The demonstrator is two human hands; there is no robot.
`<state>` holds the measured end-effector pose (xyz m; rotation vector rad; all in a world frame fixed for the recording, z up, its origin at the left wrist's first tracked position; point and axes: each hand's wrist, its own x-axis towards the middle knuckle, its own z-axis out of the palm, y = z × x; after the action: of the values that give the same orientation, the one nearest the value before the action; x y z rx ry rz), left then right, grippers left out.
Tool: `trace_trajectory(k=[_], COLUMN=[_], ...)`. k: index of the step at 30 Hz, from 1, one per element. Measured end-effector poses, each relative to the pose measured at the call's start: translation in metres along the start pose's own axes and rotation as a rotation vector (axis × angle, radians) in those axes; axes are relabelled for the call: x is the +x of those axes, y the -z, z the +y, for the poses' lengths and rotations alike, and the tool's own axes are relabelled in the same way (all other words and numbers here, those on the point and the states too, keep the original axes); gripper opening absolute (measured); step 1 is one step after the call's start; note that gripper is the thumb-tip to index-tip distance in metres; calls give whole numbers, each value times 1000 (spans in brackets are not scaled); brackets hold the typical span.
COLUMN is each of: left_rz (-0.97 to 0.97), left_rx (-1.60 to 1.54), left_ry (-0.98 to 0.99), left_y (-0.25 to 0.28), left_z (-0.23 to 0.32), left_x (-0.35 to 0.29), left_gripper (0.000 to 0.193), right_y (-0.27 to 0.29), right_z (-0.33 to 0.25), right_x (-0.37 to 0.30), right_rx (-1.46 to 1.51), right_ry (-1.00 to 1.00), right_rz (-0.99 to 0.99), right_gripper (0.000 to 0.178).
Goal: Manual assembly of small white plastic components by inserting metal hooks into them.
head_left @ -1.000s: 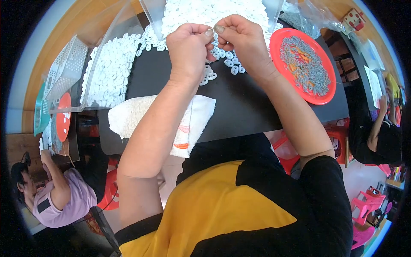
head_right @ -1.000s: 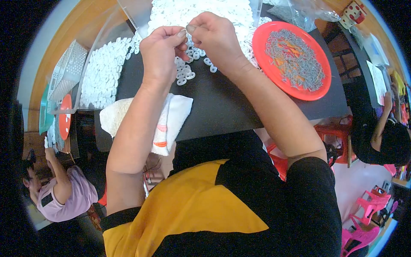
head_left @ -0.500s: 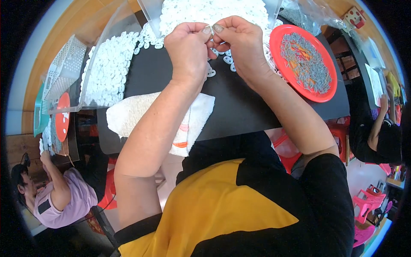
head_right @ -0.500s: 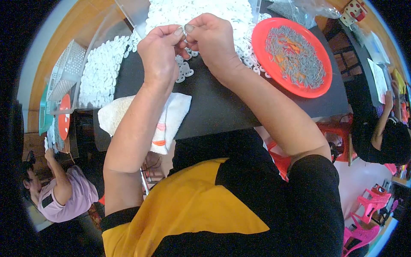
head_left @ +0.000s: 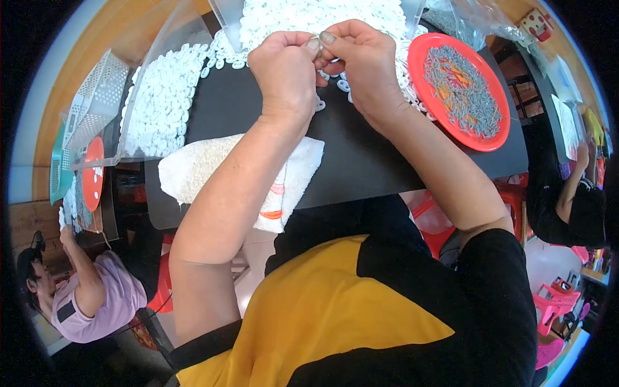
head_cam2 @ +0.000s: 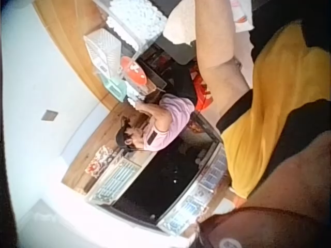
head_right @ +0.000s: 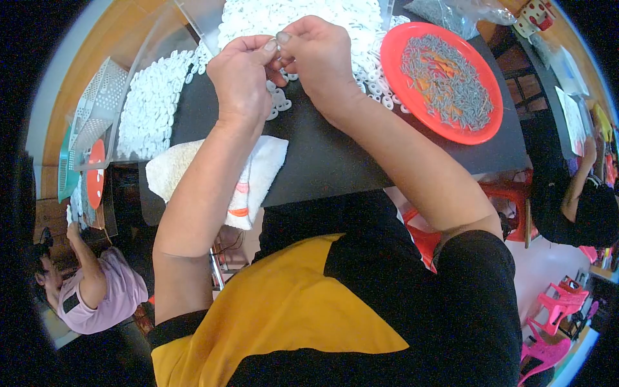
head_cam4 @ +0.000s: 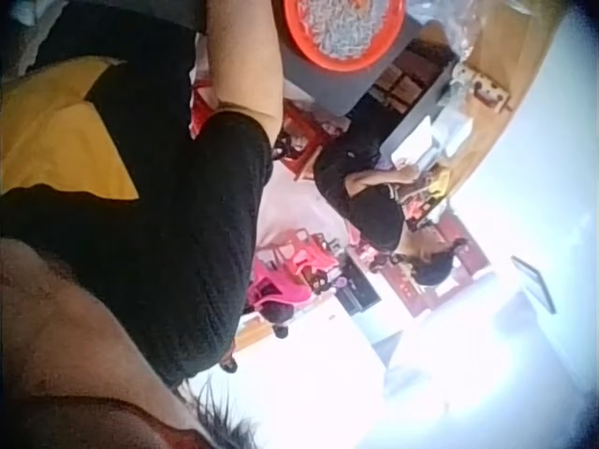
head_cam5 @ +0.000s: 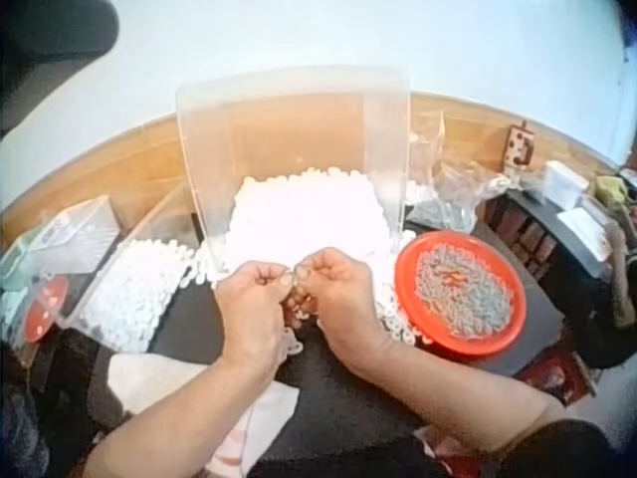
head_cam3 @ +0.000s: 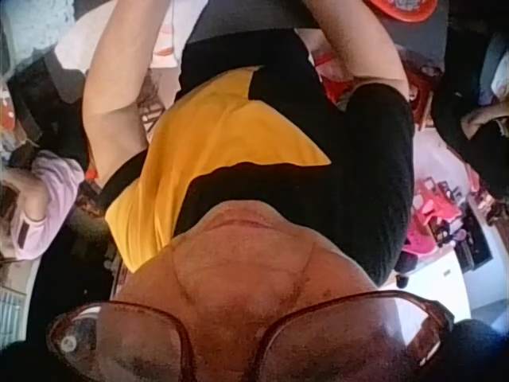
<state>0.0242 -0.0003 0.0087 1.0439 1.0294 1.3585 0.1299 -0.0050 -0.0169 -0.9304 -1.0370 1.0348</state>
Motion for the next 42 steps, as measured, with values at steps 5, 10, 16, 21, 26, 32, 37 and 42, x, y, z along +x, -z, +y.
trace_trajectory(k=[5, 10, 16, 21, 26, 32, 37, 42], left_rz=[22, 2, -13, -27, -40, -49, -43, -53], left_rx=[-20, -65, -21, -50, -43, -9, 15, 33], left_ry=[14, -7, 25, 43, 41, 29, 23, 20], left_y=[2, 4, 6, 7, 7, 8, 7, 10], left_z=[-4, -1, -1, 0, 1, 0, 1, 1], left_x=[3, 6, 8, 9, 9, 9, 8, 9], left_gripper=[5, 3, 7, 4, 3, 4, 4, 5], right_y=[-3, 0, 5, 15, 20, 21, 21, 18], right_z=[-1, -8, -12, -6, -3, -6, -6, -5], right_x=[-3, 2, 5, 15, 22, 22, 22, 17], right_rx=[14, -19, -92, -419, -552, -458, -479, -460], right_ry=[-19, -3, -13, 207, 274, 154, 131, 110], right_rz=[23, 18, 32, -33, -78, -117, -165, -183], right_gripper=[14, 18, 17, 15, 13, 11, 11, 14])
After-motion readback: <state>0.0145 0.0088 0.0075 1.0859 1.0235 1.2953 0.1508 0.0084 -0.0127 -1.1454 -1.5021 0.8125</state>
